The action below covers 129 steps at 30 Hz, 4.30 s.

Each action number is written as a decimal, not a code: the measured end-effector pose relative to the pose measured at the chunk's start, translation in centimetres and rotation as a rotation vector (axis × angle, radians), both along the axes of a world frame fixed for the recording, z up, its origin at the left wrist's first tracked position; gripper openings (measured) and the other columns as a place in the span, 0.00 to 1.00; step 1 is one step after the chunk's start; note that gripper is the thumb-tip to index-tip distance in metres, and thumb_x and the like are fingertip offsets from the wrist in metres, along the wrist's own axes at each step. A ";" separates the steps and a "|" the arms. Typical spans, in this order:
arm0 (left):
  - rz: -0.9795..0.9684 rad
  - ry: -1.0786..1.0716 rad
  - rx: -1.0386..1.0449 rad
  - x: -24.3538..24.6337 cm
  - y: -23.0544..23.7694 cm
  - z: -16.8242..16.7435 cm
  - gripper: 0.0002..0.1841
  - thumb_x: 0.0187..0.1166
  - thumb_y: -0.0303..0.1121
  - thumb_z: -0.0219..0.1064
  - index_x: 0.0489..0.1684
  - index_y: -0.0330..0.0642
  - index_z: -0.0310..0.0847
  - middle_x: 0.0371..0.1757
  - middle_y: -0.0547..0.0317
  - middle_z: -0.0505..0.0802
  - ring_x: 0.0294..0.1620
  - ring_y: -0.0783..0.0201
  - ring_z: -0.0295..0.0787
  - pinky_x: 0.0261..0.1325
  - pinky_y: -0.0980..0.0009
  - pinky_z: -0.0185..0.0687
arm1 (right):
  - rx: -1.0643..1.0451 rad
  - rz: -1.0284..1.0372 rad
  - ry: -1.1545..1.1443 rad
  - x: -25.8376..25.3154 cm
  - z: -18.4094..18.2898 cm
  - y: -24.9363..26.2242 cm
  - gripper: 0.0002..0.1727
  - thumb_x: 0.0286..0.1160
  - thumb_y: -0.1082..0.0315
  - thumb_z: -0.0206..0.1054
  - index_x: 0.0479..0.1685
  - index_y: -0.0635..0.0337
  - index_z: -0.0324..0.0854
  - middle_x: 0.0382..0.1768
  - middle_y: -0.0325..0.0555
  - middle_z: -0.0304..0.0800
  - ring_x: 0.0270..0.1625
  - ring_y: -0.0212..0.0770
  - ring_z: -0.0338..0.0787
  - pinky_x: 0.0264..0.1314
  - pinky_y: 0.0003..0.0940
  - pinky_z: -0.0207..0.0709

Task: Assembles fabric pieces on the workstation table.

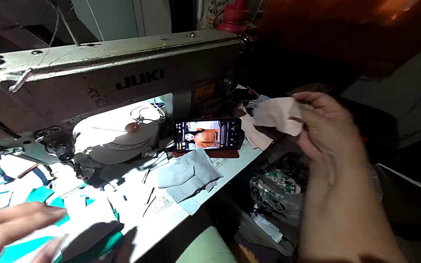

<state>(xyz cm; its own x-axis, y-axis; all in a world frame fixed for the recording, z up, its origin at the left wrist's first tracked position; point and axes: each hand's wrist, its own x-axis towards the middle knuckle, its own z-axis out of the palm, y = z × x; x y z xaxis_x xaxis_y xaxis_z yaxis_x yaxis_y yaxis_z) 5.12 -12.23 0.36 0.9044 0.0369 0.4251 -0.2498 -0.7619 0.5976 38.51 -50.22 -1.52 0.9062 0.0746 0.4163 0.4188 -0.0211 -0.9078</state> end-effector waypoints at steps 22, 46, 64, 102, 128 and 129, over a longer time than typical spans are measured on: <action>-0.187 0.312 -1.309 0.8 -10.7 -5.2 0.22 0.86 0.18 0.50 0.79 0.36 0.63 0.56 0.58 0.92 0.48 0.66 0.93 0.54 0.64 0.92 | -0.083 0.850 -0.106 -18.2 -2.9 10.5 0.10 0.80 0.77 0.61 0.41 0.61 0.89 0.44 0.40 0.90 0.49 0.27 0.90 0.51 0.18 0.86; -0.437 0.221 -0.778 -2.9 -8.6 -5.4 0.12 0.80 0.30 0.72 0.50 0.28 0.85 0.40 0.57 0.93 0.40 0.80 0.87 0.46 0.82 0.83 | -0.195 1.310 -0.131 -19.6 1.6 11.6 0.08 0.85 0.70 0.63 0.52 0.60 0.87 0.47 0.39 0.89 0.50 0.26 0.89 0.53 0.19 0.86; 0.630 0.001 -0.276 -7.2 -0.9 -3.6 0.06 0.81 0.38 0.68 0.36 0.52 0.88 0.40 0.71 0.90 0.36 0.76 0.87 0.35 0.78 0.84 | -0.116 0.648 -0.262 -21.2 -2.8 23.2 0.08 0.74 0.75 0.71 0.48 0.60 0.81 0.39 0.35 0.87 0.34 0.22 0.86 0.35 0.15 0.83; 0.727 0.077 -0.063 -10.1 2.9 -2.7 0.15 0.87 0.45 0.64 0.27 0.52 0.79 0.16 0.71 0.78 0.14 0.76 0.69 0.16 0.80 0.60 | -0.709 0.724 -0.762 -22.0 -5.4 25.8 0.28 0.90 0.51 0.54 0.81 0.56 0.76 0.79 0.58 0.74 0.75 0.57 0.80 0.71 0.55 0.78; 0.185 0.009 -1.026 -9.9 -1.1 -2.4 0.12 0.91 0.34 0.54 0.50 0.42 0.85 0.29 0.57 0.88 0.26 0.74 0.85 0.29 0.81 0.84 | -0.145 1.414 0.005 -23.5 -3.8 25.5 0.31 0.95 0.49 0.44 0.83 0.61 0.72 0.72 0.43 0.84 0.72 0.36 0.84 0.75 0.36 0.80; 0.175 0.011 -1.038 -9.7 -1.3 -2.4 0.13 0.92 0.34 0.53 0.50 0.42 0.86 0.31 0.56 0.90 0.28 0.73 0.88 0.31 0.80 0.85 | -0.102 1.491 0.103 -23.5 -3.6 25.1 0.31 0.93 0.48 0.50 0.84 0.59 0.70 0.70 0.43 0.85 0.69 0.36 0.85 0.71 0.35 0.82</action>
